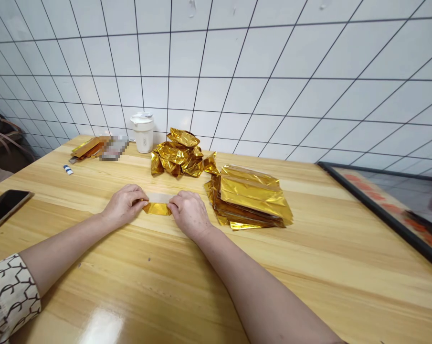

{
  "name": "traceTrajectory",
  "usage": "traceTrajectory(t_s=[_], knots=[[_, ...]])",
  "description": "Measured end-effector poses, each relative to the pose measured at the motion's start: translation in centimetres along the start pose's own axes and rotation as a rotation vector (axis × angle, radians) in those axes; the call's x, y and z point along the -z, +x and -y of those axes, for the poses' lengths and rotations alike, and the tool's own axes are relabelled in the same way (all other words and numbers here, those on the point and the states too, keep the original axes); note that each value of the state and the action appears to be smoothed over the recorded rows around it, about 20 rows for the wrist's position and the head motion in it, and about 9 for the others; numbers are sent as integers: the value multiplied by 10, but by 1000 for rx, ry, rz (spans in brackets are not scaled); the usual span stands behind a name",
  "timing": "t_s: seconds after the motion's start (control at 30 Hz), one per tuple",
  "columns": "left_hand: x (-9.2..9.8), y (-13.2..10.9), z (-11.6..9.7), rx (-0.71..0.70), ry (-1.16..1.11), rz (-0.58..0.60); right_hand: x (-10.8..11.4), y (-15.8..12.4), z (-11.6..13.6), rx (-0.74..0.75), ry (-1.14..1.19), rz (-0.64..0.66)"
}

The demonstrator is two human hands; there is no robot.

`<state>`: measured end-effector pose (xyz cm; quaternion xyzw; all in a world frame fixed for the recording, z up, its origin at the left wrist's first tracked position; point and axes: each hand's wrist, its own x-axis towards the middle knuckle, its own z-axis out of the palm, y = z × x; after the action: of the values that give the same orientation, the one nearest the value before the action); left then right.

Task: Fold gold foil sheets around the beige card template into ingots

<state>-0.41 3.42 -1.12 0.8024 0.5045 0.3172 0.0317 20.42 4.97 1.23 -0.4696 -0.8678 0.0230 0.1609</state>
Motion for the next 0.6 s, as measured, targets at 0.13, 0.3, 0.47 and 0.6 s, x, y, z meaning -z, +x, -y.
traceTrajectory(t_s=[0.13, 0.3, 0.47, 0.6], knots=[[2, 4, -1, 133, 9, 13, -3, 1, -3, -35, 44, -63], [4, 8, -1, 229, 2, 64, -3, 3, -4, -108, 73, -28], [3, 8, 2, 242, -54, 57, -1, 4, -2, -133, 74, 32], [2, 7, 5, 237, -78, 44, -2, 4, -3, -119, 76, 30]])
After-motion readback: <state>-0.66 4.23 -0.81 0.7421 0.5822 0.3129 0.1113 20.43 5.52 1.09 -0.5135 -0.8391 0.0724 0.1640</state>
